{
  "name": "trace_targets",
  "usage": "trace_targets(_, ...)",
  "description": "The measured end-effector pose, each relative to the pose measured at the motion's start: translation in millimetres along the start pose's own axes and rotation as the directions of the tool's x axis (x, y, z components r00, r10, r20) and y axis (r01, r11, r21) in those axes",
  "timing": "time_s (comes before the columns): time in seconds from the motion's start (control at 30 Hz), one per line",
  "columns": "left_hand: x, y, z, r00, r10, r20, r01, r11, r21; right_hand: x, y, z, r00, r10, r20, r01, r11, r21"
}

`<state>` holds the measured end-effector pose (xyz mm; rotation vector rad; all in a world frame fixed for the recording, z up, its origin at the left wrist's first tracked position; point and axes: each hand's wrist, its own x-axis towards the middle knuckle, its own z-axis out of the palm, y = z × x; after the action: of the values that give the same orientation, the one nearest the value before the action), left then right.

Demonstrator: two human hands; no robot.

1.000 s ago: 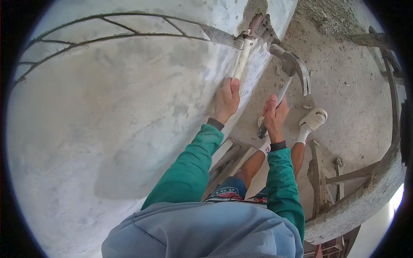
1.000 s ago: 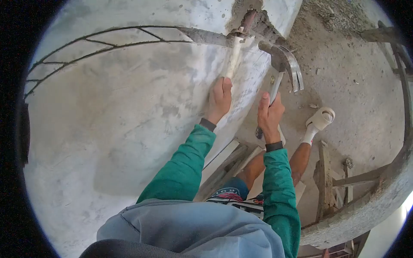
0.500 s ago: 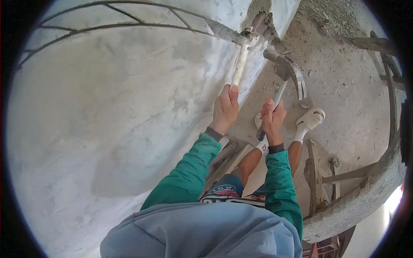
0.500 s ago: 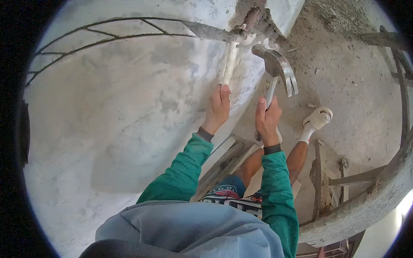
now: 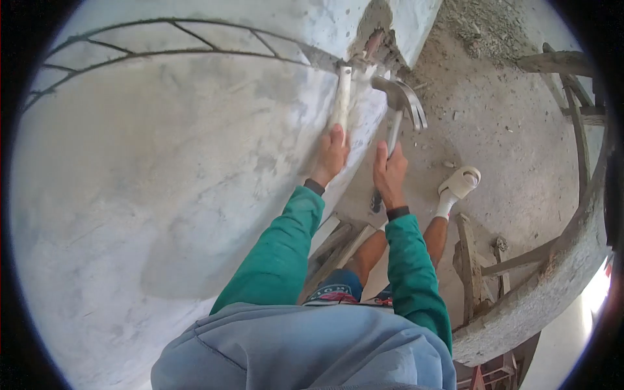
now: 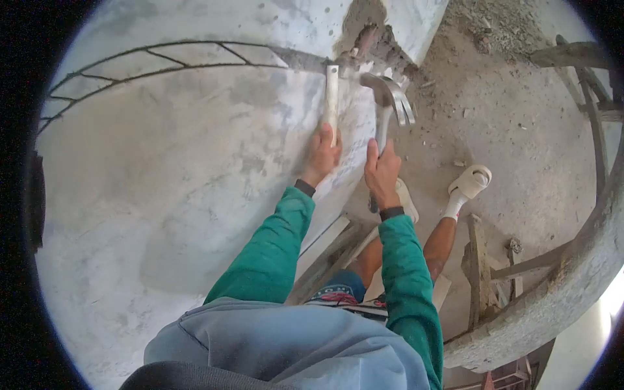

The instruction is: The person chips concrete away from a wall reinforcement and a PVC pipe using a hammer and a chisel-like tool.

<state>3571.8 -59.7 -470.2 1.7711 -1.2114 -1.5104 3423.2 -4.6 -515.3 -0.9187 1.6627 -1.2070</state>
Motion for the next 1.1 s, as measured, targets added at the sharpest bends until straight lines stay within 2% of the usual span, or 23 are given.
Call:
trace_targets(0.03,1,6,-4,0.894,-0.277,0.353,0.431,0.752,-0.5,0,5,-1,0.999,0.019,-0.035,-0.016,0.995,0.094)
trace_targets(0.07,-2,7,1,0.894,-0.282,0.348,0.431,0.753,-0.497,-4,11,-3,0.999,0.023,-0.032,-0.02,0.995,0.099)
trace_targets(0.13,-16,28,26,0.923,-0.167,0.348,0.369,0.644,-0.67,-14,10,-11,0.983,0.181,0.013,-0.177,0.942,0.283)
trace_targets(0.17,-23,27,30,0.92,-0.167,0.354,0.374,0.644,-0.667,-19,10,-17,0.983,0.183,0.007,-0.178,0.943,0.283)
trace_targets(0.2,-29,26,35,0.978,-0.129,0.162,0.181,0.914,-0.363,-22,11,-22,0.987,0.156,0.031,-0.158,0.94,0.301)
trace_targets(0.23,-35,28,39,1.0,-0.003,-0.005,0.003,0.999,0.042,-23,5,-28,0.99,0.126,0.057,-0.137,0.937,0.322)
trace_targets(0.27,-42,31,39,1.0,0.005,-0.002,-0.005,0.999,0.044,-24,-1,-33,0.991,0.12,0.051,-0.13,0.937,0.325)
trace_targets(0.33,-56,41,33,0.981,0.171,-0.095,-0.126,0.924,0.361,-21,-34,-48,0.973,0.175,0.153,-0.218,0.914,0.341)
trace_targets(0.37,-61,47,30,0.98,0.175,-0.091,-0.131,0.922,0.364,-22,-31,-49,0.974,0.173,0.149,-0.215,0.913,0.345)
trace_targets(0.43,-65,61,27,0.977,0.13,-0.171,-0.05,0.912,0.407,-21,-24,-46,0.985,0.121,0.119,-0.142,0.973,0.183)
trace_targets(0.57,-66,71,21,0.971,0.149,-0.185,-0.023,0.833,0.552,-21,-32,-46,0.974,0.137,0.179,-0.182,0.947,0.264)
trace_targets(0.63,-70,82,24,0.974,0.118,-0.195,0.016,0.816,0.577,-21,-48,-46,0.999,-0.014,0.046,-0.003,0.932,0.361)
trace_targets(0.67,-70,82,24,0.974,0.116,-0.197,0.021,0.814,0.581,-24,-54,-41,0.999,-0.011,0.048,-0.008,0.931,0.365)
trace_targets(0.73,-69,80,24,0.972,0.086,-0.219,0.062,0.807,0.587,-27,-66,-33,0.965,0.181,0.191,-0.26,0.761,0.594)
trace_targets(0.77,-68,78,22,0.972,0.081,-0.22,0.066,0.805,0.589,-18,-67,-32,0.963,0.186,0.193,-0.265,0.759,0.594)
trace_targets(0.8,-66,76,20,0.971,0.12,-0.207,0.028,0.801,0.598,0,-67,-30,0.981,0.112,0.157,-0.16,0.928,0.335)
trace_targets(0.83,-64,83,21,0.969,0.162,-0.188,-0.015,0.794,0.608,11,-67,-31,0.99,0.031,0.14,-0.037,0.998,0.042)
trace_targets(0.87,-68,91,21,0.97,0.164,-0.177,-0.021,0.788,0.615,10,-65,-37,0.991,0.035,0.13,-0.042,0.998,0.048)
trace_targets(0.93,-79,125,26,0.985,0.023,-0.171,0.084,0.802,0.592,14,-60,-50,0.991,0.078,0.112,-0.094,0.985,0.145)
trace_targets(0.97,-92,135,28,0.982,0.017,-0.19,0.102,0.797,0.596,10,-60,-58,0.988,0.08,0.131,-0.1,0.983,0.155)
trace_targets(1.03,-116,153,35,0.979,0.095,-0.181,0.029,0.811,0.584,6,-76,-82,0.945,0.209,0.25,-0.279,0.914,0.293)
trace_targets(1.07,-128,162,36,0.976,0.097,-0.193,0.036,0.81,0.585,3,-82,-87,0.943,0.204,0.262,-0.28,0.913,0.297)
trace_targets(1.1,-140,171,35,0.976,0.087,-0.198,0.042,0.821,0.569,0,-90,-90,0.964,0.137,0.227,-0.213,0.911,0.353)
